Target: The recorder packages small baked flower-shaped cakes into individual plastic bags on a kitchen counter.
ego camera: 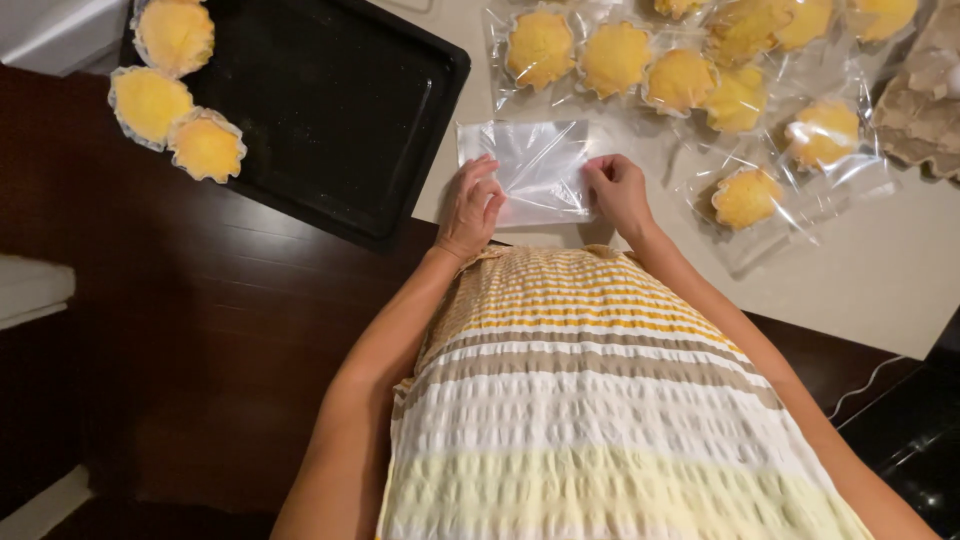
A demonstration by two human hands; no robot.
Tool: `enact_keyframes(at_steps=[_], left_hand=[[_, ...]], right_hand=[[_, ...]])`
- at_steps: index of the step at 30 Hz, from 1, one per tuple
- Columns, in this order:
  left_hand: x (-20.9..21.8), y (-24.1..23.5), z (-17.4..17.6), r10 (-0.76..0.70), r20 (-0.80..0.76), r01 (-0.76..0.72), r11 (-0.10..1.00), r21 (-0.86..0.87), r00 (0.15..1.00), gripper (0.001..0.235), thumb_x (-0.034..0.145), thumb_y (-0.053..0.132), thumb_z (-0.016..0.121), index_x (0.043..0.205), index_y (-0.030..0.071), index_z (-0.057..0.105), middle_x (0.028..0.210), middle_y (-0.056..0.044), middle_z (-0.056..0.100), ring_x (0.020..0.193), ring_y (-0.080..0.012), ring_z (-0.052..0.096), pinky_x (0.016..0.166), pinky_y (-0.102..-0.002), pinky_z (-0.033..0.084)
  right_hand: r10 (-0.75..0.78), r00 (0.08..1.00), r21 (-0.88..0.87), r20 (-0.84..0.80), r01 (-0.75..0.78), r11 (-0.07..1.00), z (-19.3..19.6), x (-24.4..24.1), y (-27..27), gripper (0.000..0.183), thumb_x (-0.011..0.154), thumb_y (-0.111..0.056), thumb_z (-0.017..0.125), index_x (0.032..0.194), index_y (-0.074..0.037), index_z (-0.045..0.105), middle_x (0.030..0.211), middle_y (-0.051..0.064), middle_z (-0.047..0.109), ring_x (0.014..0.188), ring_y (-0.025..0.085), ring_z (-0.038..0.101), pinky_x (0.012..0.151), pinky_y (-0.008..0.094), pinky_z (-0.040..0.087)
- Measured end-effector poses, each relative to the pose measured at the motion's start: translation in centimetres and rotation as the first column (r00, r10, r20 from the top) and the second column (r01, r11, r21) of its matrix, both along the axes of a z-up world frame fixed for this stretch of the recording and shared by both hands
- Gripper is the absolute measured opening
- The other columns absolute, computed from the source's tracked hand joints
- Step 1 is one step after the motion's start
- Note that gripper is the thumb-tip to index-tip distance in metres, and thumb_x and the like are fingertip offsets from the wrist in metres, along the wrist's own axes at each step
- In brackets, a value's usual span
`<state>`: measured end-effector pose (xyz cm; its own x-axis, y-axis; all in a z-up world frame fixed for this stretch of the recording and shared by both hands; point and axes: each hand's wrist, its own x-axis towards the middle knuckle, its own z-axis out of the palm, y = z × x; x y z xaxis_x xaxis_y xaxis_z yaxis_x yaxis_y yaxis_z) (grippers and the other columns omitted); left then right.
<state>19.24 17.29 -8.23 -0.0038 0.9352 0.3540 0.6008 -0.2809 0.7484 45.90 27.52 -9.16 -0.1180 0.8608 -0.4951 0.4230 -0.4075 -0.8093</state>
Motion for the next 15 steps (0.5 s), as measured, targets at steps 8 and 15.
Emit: enact_keyframes(at_steps=[8,15], left_hand=[[0.0,-0.2,-0.3,0.015,0.041,-0.015,1.0,-0.011,0.999,0.014,0.101,0.015,0.064,0.105,0.011,0.052,0.137,-0.014,0.055,0.138,-0.0378,0.051,0.12,-0.052,0.038],[0.1,-0.1,-0.3,0.02,0.011,-0.02,1.0,-0.02,1.0,0.013,0.103,0.016,0.064,0.107,0.011,0.052,0.137,-0.014,0.055,0.139,-0.0379,0.049,0.122,-0.053,0.036]], right_hand=[[0.083,0.988,0.02,-0.132,-0.081,0.997,-0.8,-0.4,0.0,0.018,0.099,-0.013,0.061,0.106,0.001,0.071,0.079,-0.001,0.065,0.064,0.005,0.055,0.054,0.023,0.044],[0.032,0.989,-0.127,-0.146,-0.051,0.991,2.3,-1.0,-0.1,0.027,0.105,-0.026,0.062,0.104,-0.002,0.076,0.076,-0.002,0.062,0.061,0.005,0.049,0.054,0.022,0.04]])
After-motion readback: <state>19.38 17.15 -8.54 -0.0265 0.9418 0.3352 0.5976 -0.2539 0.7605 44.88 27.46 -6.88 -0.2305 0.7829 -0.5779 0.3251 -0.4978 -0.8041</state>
